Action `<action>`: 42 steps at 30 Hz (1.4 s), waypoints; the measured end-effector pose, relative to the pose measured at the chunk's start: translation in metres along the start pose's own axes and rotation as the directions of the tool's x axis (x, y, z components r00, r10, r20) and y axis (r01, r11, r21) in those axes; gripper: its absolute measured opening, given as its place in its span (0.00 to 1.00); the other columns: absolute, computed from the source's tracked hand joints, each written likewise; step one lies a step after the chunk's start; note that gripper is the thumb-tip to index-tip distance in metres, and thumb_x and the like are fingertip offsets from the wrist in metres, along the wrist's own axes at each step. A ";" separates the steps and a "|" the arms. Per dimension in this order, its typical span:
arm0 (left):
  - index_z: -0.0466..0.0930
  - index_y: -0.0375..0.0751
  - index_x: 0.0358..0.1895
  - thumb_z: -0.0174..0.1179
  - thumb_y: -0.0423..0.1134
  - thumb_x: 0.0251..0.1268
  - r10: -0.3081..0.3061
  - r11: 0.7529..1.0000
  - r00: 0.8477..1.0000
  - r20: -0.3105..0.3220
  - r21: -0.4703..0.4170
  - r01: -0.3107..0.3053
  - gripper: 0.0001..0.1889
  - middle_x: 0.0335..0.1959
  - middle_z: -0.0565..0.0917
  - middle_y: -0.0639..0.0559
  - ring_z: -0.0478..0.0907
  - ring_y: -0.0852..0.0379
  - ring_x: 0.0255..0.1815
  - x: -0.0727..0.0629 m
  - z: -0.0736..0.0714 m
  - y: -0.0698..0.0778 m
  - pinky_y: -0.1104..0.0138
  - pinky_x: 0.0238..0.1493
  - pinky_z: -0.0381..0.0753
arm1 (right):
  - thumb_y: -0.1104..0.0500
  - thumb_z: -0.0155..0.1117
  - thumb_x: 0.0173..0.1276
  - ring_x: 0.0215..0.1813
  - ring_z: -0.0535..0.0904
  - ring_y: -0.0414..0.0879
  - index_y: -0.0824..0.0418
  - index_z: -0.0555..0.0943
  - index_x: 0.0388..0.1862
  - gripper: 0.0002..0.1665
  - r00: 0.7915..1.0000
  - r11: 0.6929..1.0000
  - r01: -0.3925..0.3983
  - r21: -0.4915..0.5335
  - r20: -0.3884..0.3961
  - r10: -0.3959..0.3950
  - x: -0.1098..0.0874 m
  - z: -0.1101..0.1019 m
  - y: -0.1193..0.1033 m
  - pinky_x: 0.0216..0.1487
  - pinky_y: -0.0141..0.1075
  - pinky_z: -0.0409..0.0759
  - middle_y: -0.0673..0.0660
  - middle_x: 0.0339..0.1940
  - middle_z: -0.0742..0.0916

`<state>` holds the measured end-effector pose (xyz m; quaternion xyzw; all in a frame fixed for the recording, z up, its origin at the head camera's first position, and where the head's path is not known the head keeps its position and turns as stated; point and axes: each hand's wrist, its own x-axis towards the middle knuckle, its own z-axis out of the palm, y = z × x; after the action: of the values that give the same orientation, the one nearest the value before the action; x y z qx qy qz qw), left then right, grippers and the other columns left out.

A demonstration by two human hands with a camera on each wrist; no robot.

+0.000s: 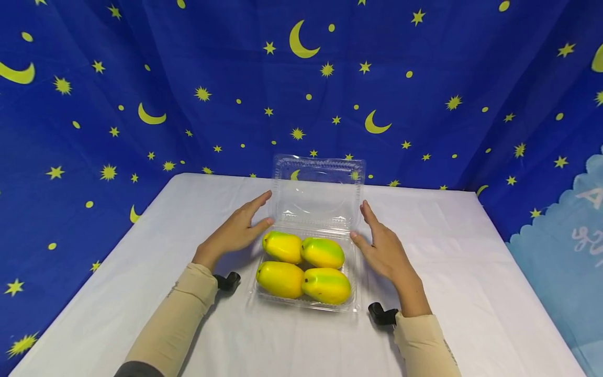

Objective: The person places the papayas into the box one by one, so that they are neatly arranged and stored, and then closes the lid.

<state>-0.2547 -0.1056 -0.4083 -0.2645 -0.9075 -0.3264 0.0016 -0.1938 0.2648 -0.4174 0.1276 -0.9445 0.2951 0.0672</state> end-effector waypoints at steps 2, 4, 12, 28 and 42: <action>0.42 0.62 0.82 0.46 0.65 0.75 0.007 1.000 1.000 -0.009 -0.025 -0.007 0.39 0.82 0.54 0.53 0.55 0.45 0.81 -0.001 -0.003 0.003 0.45 0.78 0.56 | 0.42 0.51 0.78 0.76 0.66 0.65 0.44 0.35 0.84 0.48 1.000 1.000 0.005 0.017 -0.012 -0.004 -0.001 -0.002 -0.002 0.69 0.70 0.60 0.58 0.82 0.61; 0.42 0.59 0.82 0.45 0.65 0.75 0.019 0.999 1.000 -0.023 -0.040 -0.020 0.40 0.82 0.53 0.54 0.55 0.46 0.81 -0.002 -0.005 0.007 0.46 0.78 0.57 | 0.42 0.52 0.78 0.76 0.66 0.65 0.43 0.35 0.84 0.49 1.000 0.999 0.010 0.032 -0.024 -0.010 -0.003 -0.004 -0.004 0.69 0.70 0.61 0.57 0.83 0.60; 0.40 0.62 0.82 0.47 0.62 0.76 0.043 0.990 0.995 -0.087 -0.126 -0.054 0.39 0.81 0.57 0.59 0.61 0.51 0.78 -0.010 -0.016 0.022 0.46 0.67 0.74 | 0.47 0.57 0.77 0.74 0.69 0.64 0.49 0.40 0.84 0.49 0.992 0.991 0.068 0.113 -0.113 -0.055 -0.010 -0.011 -0.013 0.69 0.69 0.62 0.57 0.82 0.63; 0.47 0.66 0.80 0.50 0.60 0.76 0.145 0.968 0.951 -0.272 -0.162 -0.194 0.35 0.76 0.67 0.63 0.65 0.57 0.75 -0.021 -0.048 0.056 0.47 0.74 0.64 | 0.59 0.65 0.71 0.67 0.78 0.54 0.47 0.60 0.80 0.42 0.932 0.967 0.204 0.151 -0.333 -0.145 -0.015 -0.040 -0.043 0.75 0.35 0.64 0.50 0.76 0.73; 0.68 0.56 0.72 0.55 0.54 0.75 0.060 0.956 0.932 -0.357 -0.249 -0.156 0.26 0.64 0.80 0.56 0.75 0.56 0.66 -0.037 -0.044 0.057 0.48 0.68 0.68 | 0.62 0.64 0.72 0.60 0.79 0.28 0.53 0.72 0.73 0.31 0.905 0.947 0.221 0.232 -0.410 -0.111 -0.028 -0.041 -0.059 0.65 0.18 0.65 0.57 0.67 0.82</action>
<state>-0.2032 -0.1122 -0.3459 -0.2507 -0.8232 -0.4891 0.1424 -0.1481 0.2471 -0.3574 0.1547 -0.8476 0.4352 0.2613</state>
